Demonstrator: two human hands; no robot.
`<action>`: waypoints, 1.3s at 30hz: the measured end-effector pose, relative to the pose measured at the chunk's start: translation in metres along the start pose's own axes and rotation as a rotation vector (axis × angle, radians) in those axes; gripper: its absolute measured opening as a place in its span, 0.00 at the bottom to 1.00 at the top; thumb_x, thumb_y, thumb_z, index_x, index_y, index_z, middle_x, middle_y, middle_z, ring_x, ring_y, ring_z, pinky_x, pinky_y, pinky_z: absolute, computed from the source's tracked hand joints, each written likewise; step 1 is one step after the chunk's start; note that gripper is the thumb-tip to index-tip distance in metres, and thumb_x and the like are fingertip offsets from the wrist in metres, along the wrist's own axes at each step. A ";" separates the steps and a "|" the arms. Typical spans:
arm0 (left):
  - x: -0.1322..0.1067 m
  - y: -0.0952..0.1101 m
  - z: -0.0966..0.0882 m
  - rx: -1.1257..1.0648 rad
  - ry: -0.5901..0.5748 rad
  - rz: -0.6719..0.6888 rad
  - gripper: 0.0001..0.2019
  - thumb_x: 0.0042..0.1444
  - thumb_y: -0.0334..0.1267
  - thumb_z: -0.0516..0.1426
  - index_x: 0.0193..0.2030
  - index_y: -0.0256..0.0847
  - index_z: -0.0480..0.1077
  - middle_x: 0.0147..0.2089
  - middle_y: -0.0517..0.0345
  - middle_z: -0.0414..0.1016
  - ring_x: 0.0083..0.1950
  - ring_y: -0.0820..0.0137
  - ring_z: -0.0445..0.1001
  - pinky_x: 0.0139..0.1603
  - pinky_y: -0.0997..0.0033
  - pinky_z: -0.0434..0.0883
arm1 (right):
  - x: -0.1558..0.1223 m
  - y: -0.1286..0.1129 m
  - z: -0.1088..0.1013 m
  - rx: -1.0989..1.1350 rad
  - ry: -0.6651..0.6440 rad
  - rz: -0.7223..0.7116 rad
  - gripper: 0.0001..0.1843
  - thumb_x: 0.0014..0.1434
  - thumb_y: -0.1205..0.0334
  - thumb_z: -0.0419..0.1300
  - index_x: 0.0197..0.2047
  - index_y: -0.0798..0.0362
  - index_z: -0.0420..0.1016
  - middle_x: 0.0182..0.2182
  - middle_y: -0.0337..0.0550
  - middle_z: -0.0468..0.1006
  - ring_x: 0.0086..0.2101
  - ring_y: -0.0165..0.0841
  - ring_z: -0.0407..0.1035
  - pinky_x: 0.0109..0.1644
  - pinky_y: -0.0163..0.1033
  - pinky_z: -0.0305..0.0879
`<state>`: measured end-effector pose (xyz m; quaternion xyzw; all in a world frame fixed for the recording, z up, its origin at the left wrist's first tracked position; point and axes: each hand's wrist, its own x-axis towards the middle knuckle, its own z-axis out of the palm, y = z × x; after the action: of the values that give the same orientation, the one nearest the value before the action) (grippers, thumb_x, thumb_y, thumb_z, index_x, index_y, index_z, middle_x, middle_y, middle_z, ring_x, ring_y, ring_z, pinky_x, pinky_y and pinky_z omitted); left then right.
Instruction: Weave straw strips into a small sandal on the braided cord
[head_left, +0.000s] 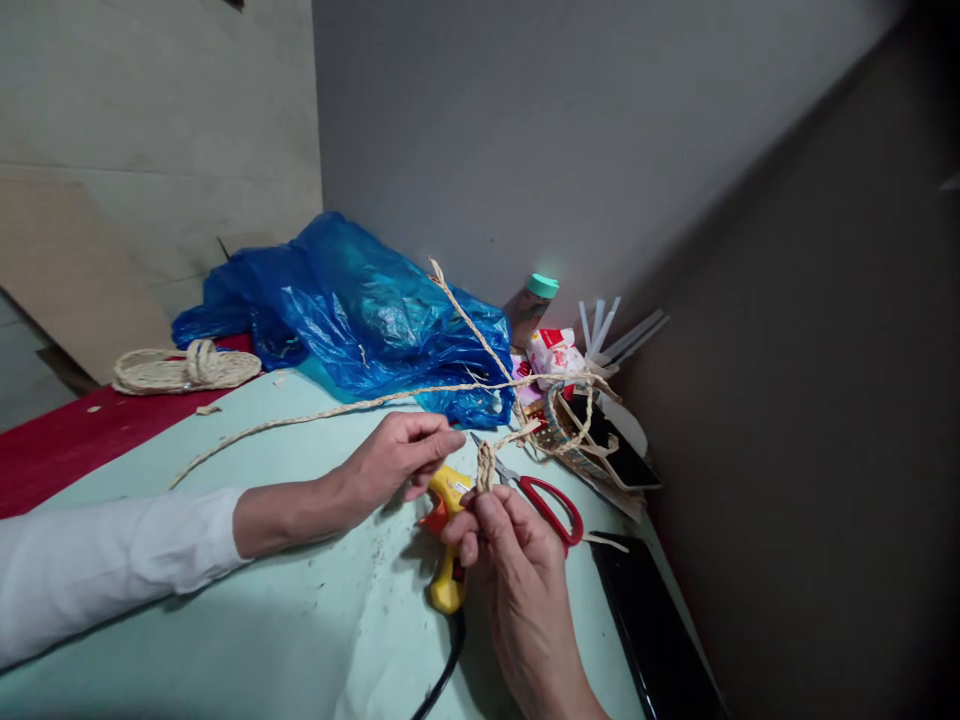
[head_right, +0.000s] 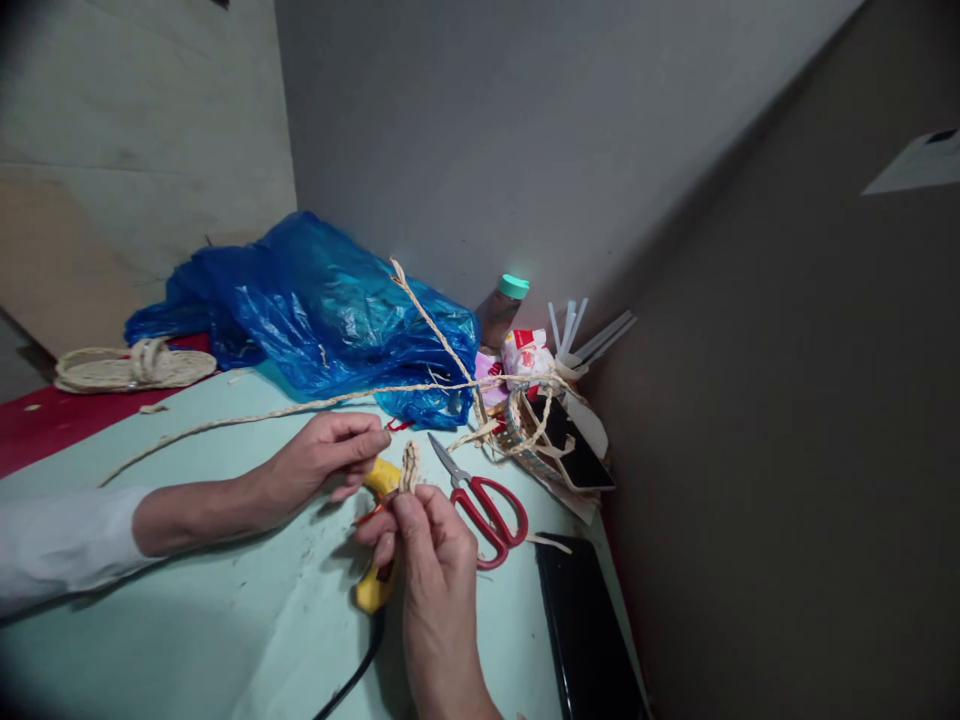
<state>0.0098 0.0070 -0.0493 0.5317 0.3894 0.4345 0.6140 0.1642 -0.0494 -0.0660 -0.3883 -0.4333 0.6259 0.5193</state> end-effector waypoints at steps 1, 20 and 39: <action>-0.002 0.001 0.002 -0.030 -0.023 0.002 0.14 0.55 0.47 0.61 0.32 0.37 0.69 0.23 0.64 0.68 0.19 0.80 0.62 0.20 0.81 0.59 | -0.001 0.001 0.000 -0.027 -0.009 -0.004 0.16 0.64 0.52 0.58 0.30 0.55 0.72 0.23 0.37 0.74 0.24 0.24 0.60 0.31 0.30 0.59; -0.006 0.010 0.008 -0.341 -0.205 -0.207 0.11 0.52 0.41 0.65 0.32 0.32 0.77 0.28 0.56 0.72 0.28 0.77 0.67 0.28 0.80 0.65 | -0.007 -0.009 0.000 -0.249 -0.184 0.050 0.23 0.64 0.44 0.55 0.29 0.56 0.71 0.18 0.41 0.74 0.18 0.24 0.57 0.24 0.31 0.53; -0.013 0.004 0.006 -0.343 -0.513 -0.327 0.14 0.55 0.44 0.63 0.33 0.30 0.77 0.23 0.60 0.66 0.22 0.80 0.60 0.22 0.79 0.57 | 0.005 -0.023 -0.020 -0.202 -0.092 -0.134 0.06 0.61 0.59 0.62 0.38 0.50 0.79 0.33 0.40 0.71 0.31 0.29 0.65 0.34 0.34 0.61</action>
<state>0.0112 -0.0070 -0.0443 0.4435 0.2236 0.2416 0.8336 0.1888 -0.0397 -0.0511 -0.3796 -0.5423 0.5604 0.4977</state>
